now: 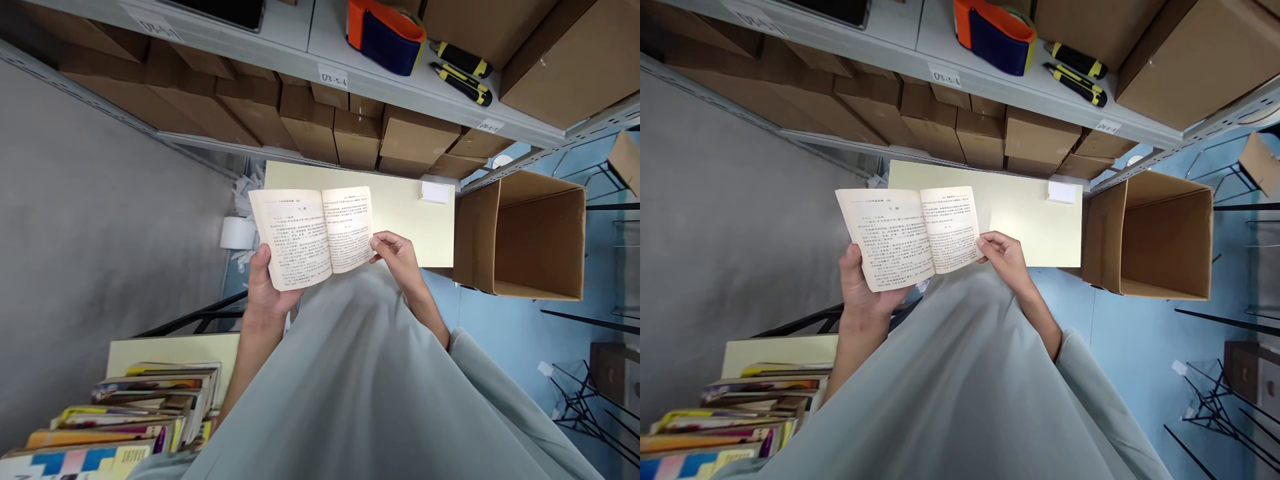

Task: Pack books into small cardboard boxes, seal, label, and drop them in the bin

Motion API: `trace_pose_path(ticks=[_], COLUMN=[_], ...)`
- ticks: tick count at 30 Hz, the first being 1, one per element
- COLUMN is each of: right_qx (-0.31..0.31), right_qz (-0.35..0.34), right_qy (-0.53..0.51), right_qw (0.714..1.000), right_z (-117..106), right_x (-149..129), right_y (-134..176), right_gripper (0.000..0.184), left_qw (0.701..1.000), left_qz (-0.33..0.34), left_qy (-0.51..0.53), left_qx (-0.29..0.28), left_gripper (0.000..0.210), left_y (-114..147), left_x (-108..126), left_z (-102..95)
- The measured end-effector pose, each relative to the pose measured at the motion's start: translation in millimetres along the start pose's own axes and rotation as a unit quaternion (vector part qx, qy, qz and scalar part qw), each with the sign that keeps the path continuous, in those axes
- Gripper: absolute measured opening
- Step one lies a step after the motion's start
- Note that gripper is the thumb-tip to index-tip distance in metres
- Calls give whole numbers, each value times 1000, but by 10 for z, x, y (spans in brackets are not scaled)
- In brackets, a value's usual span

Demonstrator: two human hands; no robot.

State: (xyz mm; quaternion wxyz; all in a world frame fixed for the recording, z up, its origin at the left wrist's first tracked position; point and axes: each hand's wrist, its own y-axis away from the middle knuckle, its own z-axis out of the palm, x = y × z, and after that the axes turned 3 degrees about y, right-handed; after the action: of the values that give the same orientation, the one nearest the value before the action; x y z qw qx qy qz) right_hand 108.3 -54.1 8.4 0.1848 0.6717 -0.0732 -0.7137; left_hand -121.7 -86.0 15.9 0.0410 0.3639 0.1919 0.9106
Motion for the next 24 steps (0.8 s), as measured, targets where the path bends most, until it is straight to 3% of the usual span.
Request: trace_pose_path(ticks=[24], right_qx=[9], right_qz=[16], right_qy=[-15], right_qw=[1000], right_z=[-118], right_x=[124], right_y=[-166], right_gripper=[43], left_qw=[1000], left_qz=[-15], left_qy=[-4], left_qx=[5], left_gripper=[67], left_y=[-135], left_x=[-51], left_z=[197])
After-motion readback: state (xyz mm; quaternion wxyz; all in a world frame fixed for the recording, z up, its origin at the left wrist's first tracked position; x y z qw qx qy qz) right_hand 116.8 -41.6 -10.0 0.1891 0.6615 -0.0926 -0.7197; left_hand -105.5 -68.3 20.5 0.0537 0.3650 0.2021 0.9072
